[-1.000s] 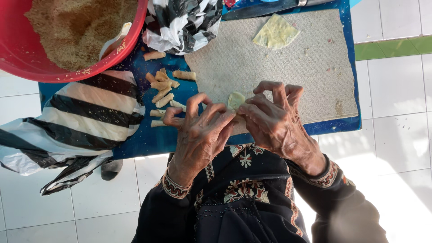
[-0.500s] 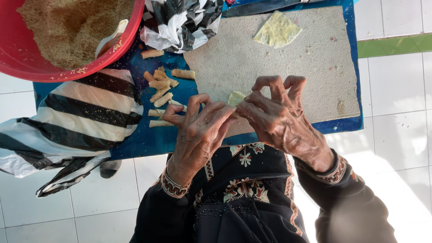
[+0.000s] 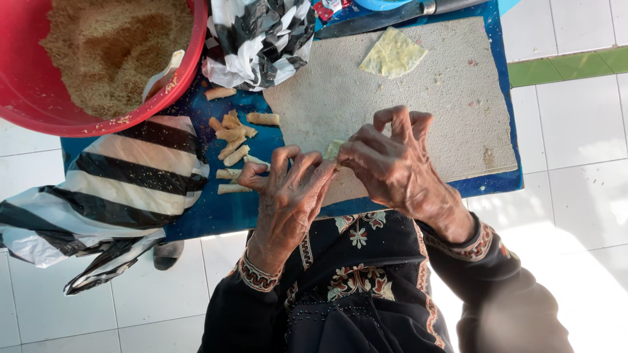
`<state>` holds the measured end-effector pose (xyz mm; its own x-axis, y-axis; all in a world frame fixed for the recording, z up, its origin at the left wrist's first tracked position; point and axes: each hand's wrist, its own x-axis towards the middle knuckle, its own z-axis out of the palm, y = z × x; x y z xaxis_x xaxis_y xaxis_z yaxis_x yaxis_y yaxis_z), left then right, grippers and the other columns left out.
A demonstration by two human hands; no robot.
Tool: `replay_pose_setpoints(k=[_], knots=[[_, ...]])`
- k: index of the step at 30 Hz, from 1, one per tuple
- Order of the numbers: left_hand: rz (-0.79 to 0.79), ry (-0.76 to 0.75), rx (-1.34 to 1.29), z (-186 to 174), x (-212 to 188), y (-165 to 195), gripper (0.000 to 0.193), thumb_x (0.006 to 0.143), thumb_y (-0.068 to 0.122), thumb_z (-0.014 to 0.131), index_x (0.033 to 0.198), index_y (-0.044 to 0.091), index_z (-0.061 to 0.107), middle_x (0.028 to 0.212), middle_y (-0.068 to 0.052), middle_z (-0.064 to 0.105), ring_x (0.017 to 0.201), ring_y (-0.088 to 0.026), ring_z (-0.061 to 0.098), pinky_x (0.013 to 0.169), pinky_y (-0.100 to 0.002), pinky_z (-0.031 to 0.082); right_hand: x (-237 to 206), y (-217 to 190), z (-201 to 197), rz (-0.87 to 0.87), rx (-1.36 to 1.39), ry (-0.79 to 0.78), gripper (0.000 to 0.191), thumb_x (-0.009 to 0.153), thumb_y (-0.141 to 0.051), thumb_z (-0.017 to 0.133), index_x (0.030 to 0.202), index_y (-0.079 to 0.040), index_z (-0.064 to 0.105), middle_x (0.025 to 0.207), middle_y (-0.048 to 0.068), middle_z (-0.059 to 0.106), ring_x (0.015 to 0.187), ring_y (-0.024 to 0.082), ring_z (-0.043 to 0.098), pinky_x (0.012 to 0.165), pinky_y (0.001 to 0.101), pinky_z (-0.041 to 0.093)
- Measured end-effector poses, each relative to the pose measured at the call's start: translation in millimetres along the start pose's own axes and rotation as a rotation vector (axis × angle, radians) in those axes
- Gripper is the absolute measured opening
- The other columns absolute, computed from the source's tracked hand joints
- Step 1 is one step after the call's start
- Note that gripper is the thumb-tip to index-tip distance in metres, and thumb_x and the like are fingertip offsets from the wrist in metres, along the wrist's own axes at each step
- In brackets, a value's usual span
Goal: The person sits at a small blue table folding filled pastry wrappers. They take square wrapper sheets, spoon a breadcrumb-like filling from a red bowl onto a wrapper using a spoon, then fold and roll the wrapper by hand into filled rolls, setting finished rolls aside with the others.
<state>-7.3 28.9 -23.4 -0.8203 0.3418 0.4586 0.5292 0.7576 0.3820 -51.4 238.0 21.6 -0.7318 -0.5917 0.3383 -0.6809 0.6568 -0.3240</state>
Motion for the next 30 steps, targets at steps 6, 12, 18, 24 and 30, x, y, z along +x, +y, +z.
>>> replay_pose_setpoints(k=[6, 12, 18, 24, 30], knots=[[-0.006, 0.007, 0.07, -1, 2, 1, 0.032, 0.096, 0.016, 0.078, 0.126, 0.013, 0.068, 0.117, 0.004, 0.064, 0.117, -0.02, 0.056, 0.098, -0.05, 0.026, -12, -8, 6, -0.075, -0.167, 0.1, 0.036, 0.083, -0.032, 0.084, 0.113, -0.013, 0.073, 0.115, 0.0, 0.069, 0.113, 0.028, 0.047, 0.091, 0.0525, 0.027], [-0.012, 0.006, 0.06, -4, 5, 1, 0.027, 0.092, 0.019, 0.078, 0.118, 0.017, 0.069, 0.118, 0.004, 0.066, 0.119, -0.022, 0.054, 0.097, -0.049, 0.024, -17, -8, 7, -0.068, -0.294, 0.09, 0.036, 0.083, -0.03, 0.082, 0.116, -0.016, 0.075, 0.121, -0.001, 0.068, 0.117, 0.027, 0.047, 0.093, 0.0543, 0.028], [-0.021, 0.009, 0.062, 1, 6, -1, 0.028, 0.093, 0.027, 0.079, 0.117, 0.016, 0.071, 0.116, 0.005, 0.066, 0.117, -0.021, 0.053, 0.099, -0.052, 0.022, -15, -4, 12, -0.075, -0.282, 0.104, 0.036, 0.088, -0.037, 0.082, 0.116, -0.016, 0.075, 0.116, -0.003, 0.066, 0.117, 0.027, 0.047, 0.091, 0.0547, 0.027], [0.007, 0.011, 0.123, 2, 4, -3, 0.024, 0.097, 0.023, 0.079, 0.119, 0.017, 0.072, 0.119, 0.005, 0.067, 0.119, -0.017, 0.055, 0.099, -0.048, 0.021, -15, -4, 13, -0.079, -0.248, 0.142, 0.032, 0.09, -0.034, 0.082, 0.114, -0.015, 0.074, 0.117, -0.001, 0.066, 0.118, 0.027, 0.047, 0.092, 0.0543, 0.027], [-0.007, 0.019, 0.087, 0, 8, -6, 0.021, 0.096, 0.023, 0.078, 0.115, 0.021, 0.072, 0.114, 0.009, 0.066, 0.117, -0.016, 0.055, 0.099, -0.049, 0.02, -9, -5, 10, -0.062, -0.255, 0.069, 0.035, 0.086, -0.03, 0.081, 0.115, -0.012, 0.075, 0.115, -0.003, 0.067, 0.119, 0.026, 0.048, 0.092, 0.053, 0.027]])
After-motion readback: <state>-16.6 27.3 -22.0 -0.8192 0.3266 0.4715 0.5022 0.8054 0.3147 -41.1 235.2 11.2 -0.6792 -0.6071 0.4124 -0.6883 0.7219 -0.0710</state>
